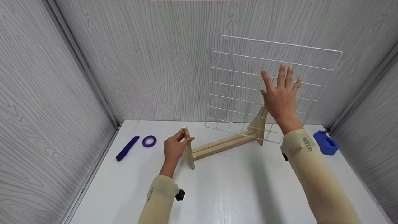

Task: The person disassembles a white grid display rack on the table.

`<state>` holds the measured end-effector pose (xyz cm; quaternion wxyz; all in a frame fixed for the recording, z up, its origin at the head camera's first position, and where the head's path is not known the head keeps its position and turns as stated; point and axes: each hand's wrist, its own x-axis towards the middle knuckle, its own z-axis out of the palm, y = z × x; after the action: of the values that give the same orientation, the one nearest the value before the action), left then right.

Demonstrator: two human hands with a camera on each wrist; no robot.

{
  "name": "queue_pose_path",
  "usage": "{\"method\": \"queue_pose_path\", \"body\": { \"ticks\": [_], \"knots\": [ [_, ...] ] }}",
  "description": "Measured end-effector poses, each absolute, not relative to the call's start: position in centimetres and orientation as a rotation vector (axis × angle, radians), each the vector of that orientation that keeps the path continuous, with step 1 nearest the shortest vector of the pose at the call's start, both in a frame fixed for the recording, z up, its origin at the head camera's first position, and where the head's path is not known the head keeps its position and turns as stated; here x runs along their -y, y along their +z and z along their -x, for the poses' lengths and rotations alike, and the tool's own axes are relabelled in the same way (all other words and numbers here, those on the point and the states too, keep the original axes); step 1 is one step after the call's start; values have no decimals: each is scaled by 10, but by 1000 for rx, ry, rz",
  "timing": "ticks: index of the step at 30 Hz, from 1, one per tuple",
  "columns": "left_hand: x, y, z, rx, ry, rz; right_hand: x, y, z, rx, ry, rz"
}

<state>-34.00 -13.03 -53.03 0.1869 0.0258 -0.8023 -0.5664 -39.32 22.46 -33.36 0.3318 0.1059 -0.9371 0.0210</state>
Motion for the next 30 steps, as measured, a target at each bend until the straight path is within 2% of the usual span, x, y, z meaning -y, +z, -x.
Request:
{"method": "queue_pose_path", "body": {
  "ticks": [16,21,30],
  "knots": [
    [122,-530,331,2179,-1549,-79,-236,-342,389,2472,69,-246],
    [136,-530,335,2277,-1544,24,-237,-344,391,2488,73,-242],
    [171,-520,345,2556,-1851,248,-234,-349,393,2501,73,-262]
  ]
}}
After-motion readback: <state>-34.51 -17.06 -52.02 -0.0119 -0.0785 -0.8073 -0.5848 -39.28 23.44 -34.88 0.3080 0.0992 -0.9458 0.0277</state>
